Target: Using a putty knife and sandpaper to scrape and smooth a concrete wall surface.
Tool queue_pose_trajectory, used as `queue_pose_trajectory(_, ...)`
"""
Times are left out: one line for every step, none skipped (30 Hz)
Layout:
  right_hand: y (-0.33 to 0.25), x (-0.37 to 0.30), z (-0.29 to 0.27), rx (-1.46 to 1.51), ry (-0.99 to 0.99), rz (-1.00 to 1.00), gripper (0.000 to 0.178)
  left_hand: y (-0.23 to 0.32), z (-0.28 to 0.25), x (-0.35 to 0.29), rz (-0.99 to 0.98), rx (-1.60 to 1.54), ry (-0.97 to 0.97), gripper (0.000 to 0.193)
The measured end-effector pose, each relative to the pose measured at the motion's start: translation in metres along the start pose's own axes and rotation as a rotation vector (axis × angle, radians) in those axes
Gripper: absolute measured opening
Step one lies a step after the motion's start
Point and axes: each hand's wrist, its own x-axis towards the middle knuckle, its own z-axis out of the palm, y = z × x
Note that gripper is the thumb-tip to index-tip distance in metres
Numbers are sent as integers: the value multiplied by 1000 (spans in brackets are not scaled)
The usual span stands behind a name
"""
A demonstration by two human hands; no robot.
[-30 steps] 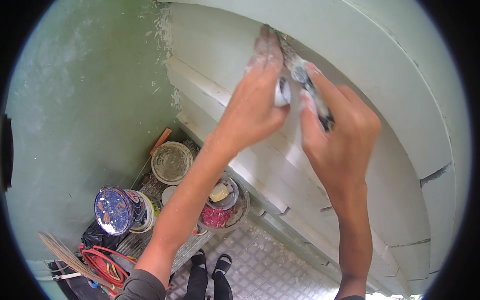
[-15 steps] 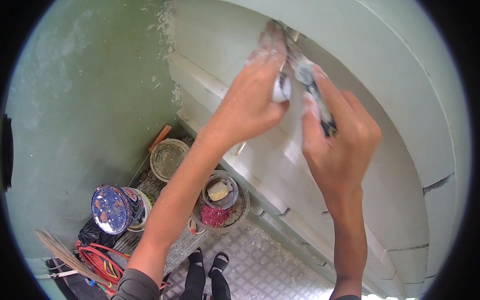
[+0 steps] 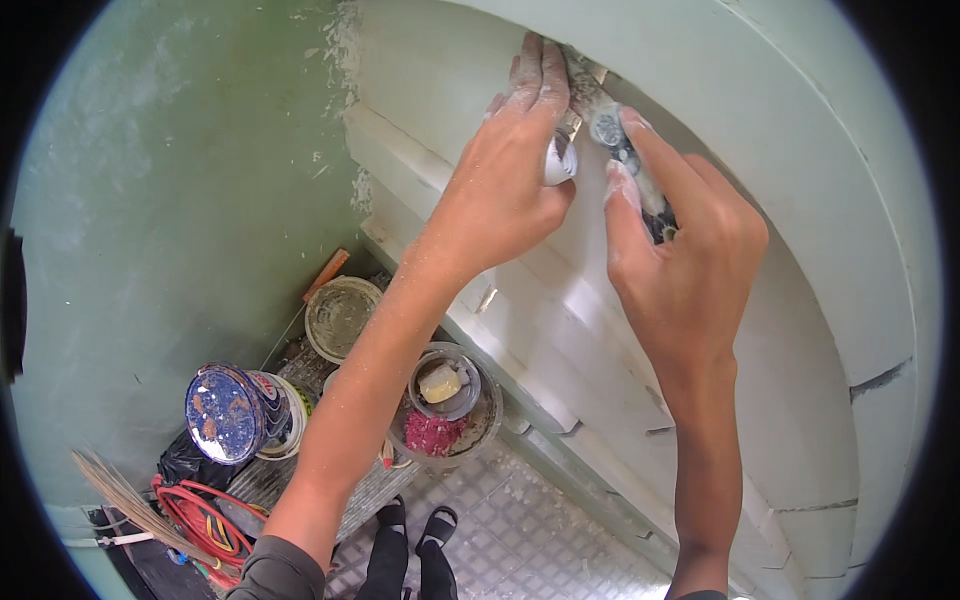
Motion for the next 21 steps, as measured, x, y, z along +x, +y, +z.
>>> queue_pose_trajectory(-5, 0, 3, 46, -15, 54, 39, -1, -4, 0, -97, -30, -88, 89)
queue_pose_trajectory(-8, 0, 4, 91, -29, 108, 38, -2, 1, -2, -97, -36, -87, 89)
queue_pose_trajectory(-11, -1, 2, 56, -33, 68, 39, -2, 3, -5, -15, -12, 1, 88)
queue_pose_trajectory(-9, -5, -1, 57, -31, 67, 39, -1, 5, -7, 67, 12, 89, 87)
queue_pose_trajectory(-5, -10, -5, 57, 8, 40, 39, 0, 8, -9, 69, 15, 90, 87)
queue_pose_trajectory(-5, -13, -7, 60, 45, 12, 39, 5, 9, -10, 59, 39, 59, 86)
queue_pose_trajectory(-8, -14, -8, 65, 45, 12, 39, 7, 8, -12, 48, 65, 27, 85)
queue_pose_trajectory(-13, -14, -9, 62, 20, 96, 39, 5, 6, -12, 45, 70, 26, 85)
queue_pose_trajectory(-16, -14, -12, 47, -9, 179, 40, 5, 6, -11, 59, 62, 38, 84)
queue_pose_trajectory(-18, -15, -11, 43, -11, 181, 40, 5, 5, -11, 73, 54, 49, 84)
queue_pose_trajectory(-18, -15, -8, 49, 0, 129, 40, 3, 4, -9, 72, 49, 46, 84)
queue_pose_trajectory(-17, -17, -6, 55, 11, 82, 40, 3, -4, -4, 0, 34, -62, 85)
queue_pose_trajectory(-12, -18, -4, 50, 7, 91, 40, 4, -6, -3, -72, 20, -171, 86)
queue_pose_trajectory(-5, -18, -2, 61, 17, 66, 41, 4, 0, -5, -72, 13, -180, 86)
queue_pose_trajectory(0, -15, -2, 80, 37, 39, 41, 6, 1, -4, -72, 34, -141, 86)
queue_pose_trajectory(7, -15, -2, 80, 45, 45, 41, 9, 4, -4, -72, 53, -102, 87)
queue_pose_trajectory(15, -16, -2, 114, 53, 29, 40, 11, 11, -5, -66, 56, -107, 87)
queue_pose_trajectory(20, -19, 1, 149, 56, 11, 39, 13, 20, -9, 15, 69, 0, 87)
queue_pose_trajectory(20, -22, -1, 150, 59, 15, 39, 14, 26, -12, 96, 82, 109, 88)
queue_pose_trajectory(18, -26, -4, 141, 35, 61, 39, 12, 29, -15, 98, 84, 107, 88)
queue_pose_trajectory(17, -29, -6, 131, 8, 105, 39, 17, 29, -16, 76, 63, 68, 87)
